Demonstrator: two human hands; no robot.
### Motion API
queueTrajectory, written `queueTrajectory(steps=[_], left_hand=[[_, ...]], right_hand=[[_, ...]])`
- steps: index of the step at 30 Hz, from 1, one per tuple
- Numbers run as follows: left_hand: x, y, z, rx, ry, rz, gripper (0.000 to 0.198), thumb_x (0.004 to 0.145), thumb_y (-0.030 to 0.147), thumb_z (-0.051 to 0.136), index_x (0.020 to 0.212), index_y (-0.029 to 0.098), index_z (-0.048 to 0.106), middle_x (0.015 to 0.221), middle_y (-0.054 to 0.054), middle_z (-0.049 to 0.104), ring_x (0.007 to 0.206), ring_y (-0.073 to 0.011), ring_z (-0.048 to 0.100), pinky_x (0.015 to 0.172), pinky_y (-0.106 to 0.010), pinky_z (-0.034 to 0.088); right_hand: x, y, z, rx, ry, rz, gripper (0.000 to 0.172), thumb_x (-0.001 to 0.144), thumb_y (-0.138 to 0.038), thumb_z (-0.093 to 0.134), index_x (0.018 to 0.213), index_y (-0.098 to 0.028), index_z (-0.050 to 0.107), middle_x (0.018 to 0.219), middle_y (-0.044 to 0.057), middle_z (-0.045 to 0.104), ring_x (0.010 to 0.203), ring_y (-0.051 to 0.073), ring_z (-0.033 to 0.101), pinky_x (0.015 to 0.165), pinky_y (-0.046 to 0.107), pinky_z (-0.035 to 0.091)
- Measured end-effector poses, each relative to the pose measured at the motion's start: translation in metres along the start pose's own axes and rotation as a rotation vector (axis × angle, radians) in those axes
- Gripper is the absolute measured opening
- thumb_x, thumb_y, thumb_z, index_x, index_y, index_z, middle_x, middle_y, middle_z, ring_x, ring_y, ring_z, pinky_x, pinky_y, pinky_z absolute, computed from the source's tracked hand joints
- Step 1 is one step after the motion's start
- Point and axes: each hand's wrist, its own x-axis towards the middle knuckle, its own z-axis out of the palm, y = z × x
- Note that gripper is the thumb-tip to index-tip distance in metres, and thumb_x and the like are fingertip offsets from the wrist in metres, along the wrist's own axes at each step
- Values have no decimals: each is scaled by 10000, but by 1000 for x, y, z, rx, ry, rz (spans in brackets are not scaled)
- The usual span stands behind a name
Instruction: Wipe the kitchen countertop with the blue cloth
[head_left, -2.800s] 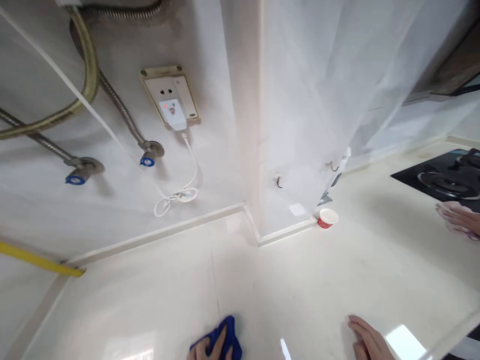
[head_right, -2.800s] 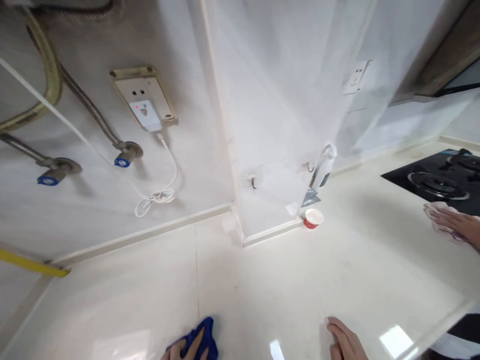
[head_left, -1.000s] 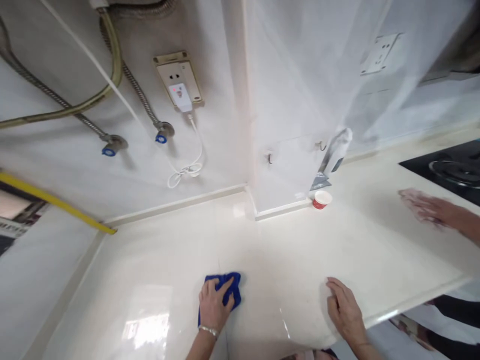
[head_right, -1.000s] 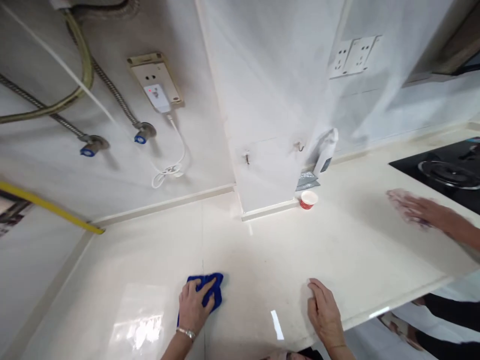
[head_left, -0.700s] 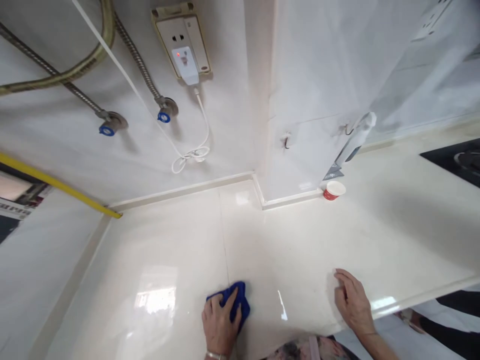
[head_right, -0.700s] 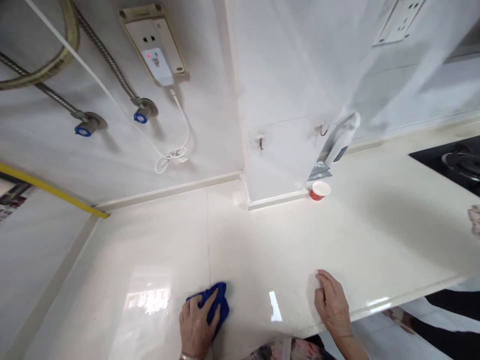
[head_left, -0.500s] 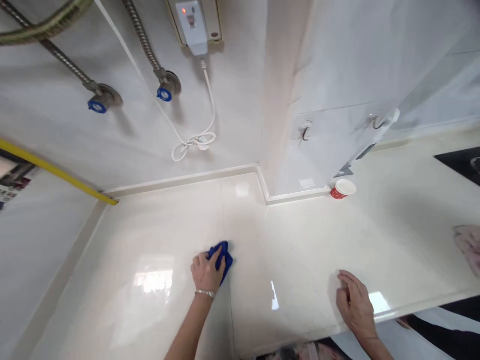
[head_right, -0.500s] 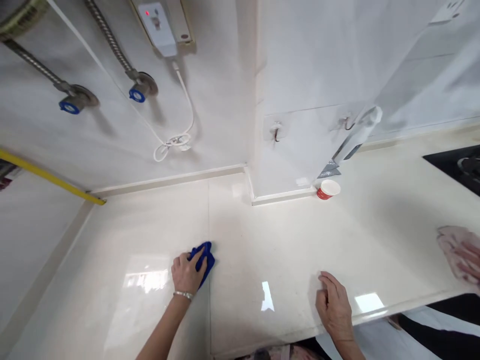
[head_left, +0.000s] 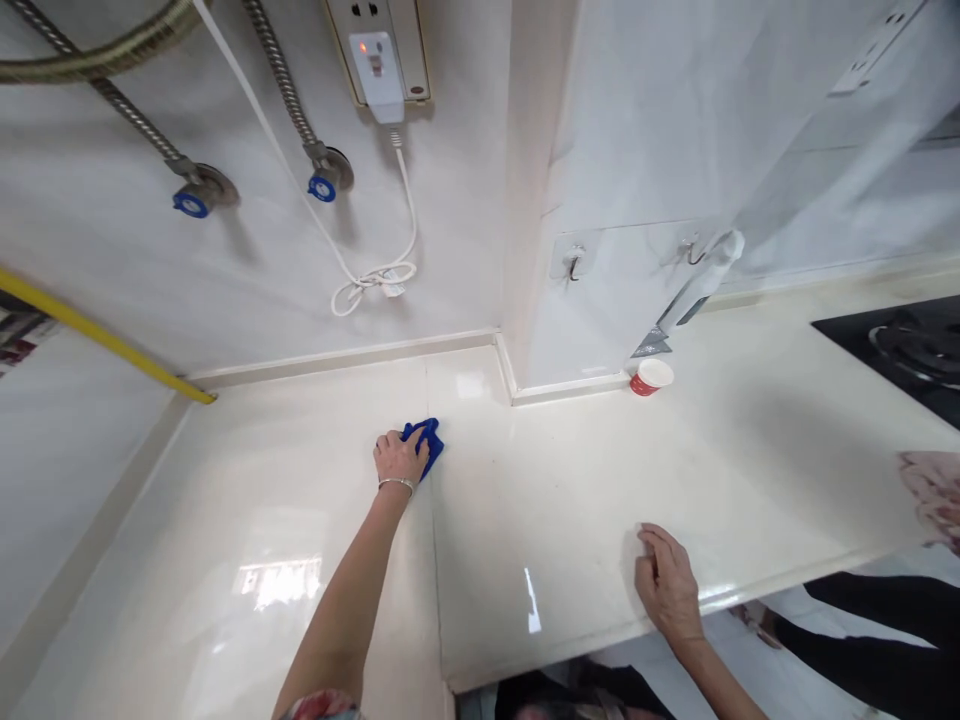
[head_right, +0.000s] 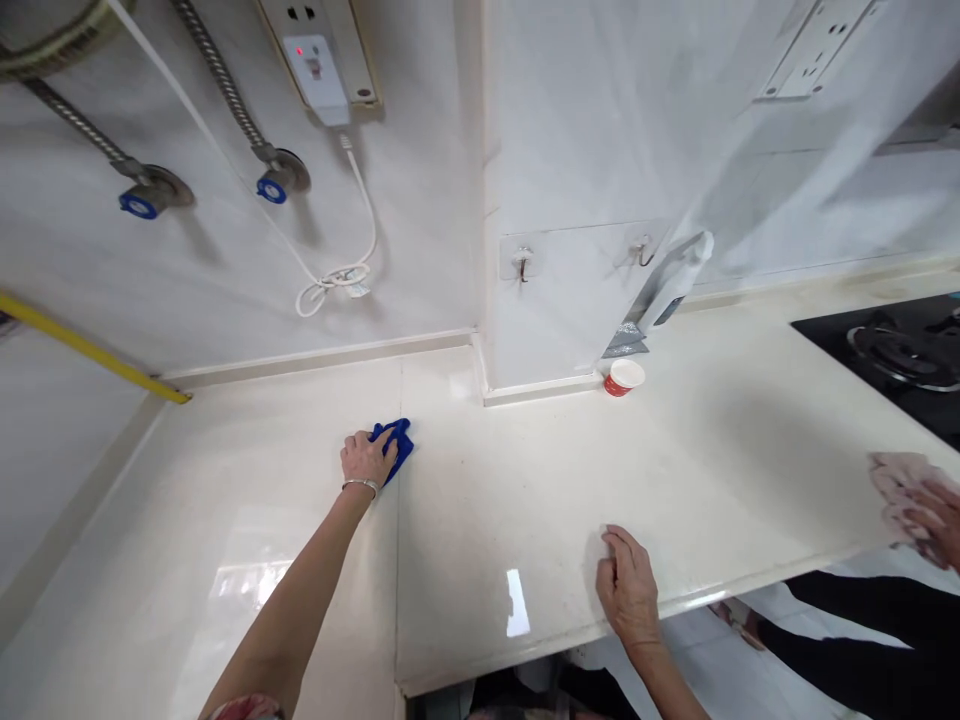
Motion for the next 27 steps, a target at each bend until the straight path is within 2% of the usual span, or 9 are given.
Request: queueTrajectory(steps=[3,12,17,20,22,24,27], left_hand=[[-54,-4,-1,6,-12,-11,425,931,441,476,1291,351,685,1167,-144,587,1084,-312,474,931,-447,389],[-259,4,-8,72,12,-45,392,927,384,512,1280,399,685,1098,-116,593,1041,-285,513,871,-411,437],[-347,2,-23,122,7,-22,391,907,330,548,1259,411,696,1046,-94,631,995,-261,552,860,-407,487],[-385,-4,-33,150,-3,-21,399,879,290,578,1236,411,711,996,-82,651,940,-248,572,836,-396,514],[-402,-6,-37,186,-16,-26,402,879,290,583,1238,423,706,982,-74,656,920,-238,579,818,-379,521],[-411,-6,-38,239,-34,-41,402,889,303,580,1250,437,693,1004,-71,655,932,-236,584,808,-367,519],[-411,-1,-35,307,-53,-85,408,902,326,573,1280,445,670,1035,-80,641,960,-249,578,781,-362,502]], right_hand=[[4,0,-3,7,15,-46,340,901,-174,452,1215,-191,584,1224,147,628,1105,277,596,941,485,548],[6,4,-10,48,-53,-158,321,877,-152,458,1162,-175,602,1244,153,599,1127,287,552,964,467,494],[3,10,-13,102,-78,-176,338,885,-161,444,1177,-174,614,1271,157,595,1118,297,550,954,475,488],[2,15,-13,159,-83,-196,349,869,-140,446,1171,-168,618,1267,156,594,1110,290,551,949,458,488],[1,18,-13,180,-79,-210,344,858,-124,452,1154,-169,621,1270,152,596,1110,283,551,951,443,483],[-1,19,-13,178,-72,-221,331,853,-119,460,1135,-168,626,1273,150,599,1113,282,553,950,436,477],[-3,16,-13,128,-75,-225,320,854,-126,471,1125,-167,636,1278,146,613,1106,286,561,932,431,464]])
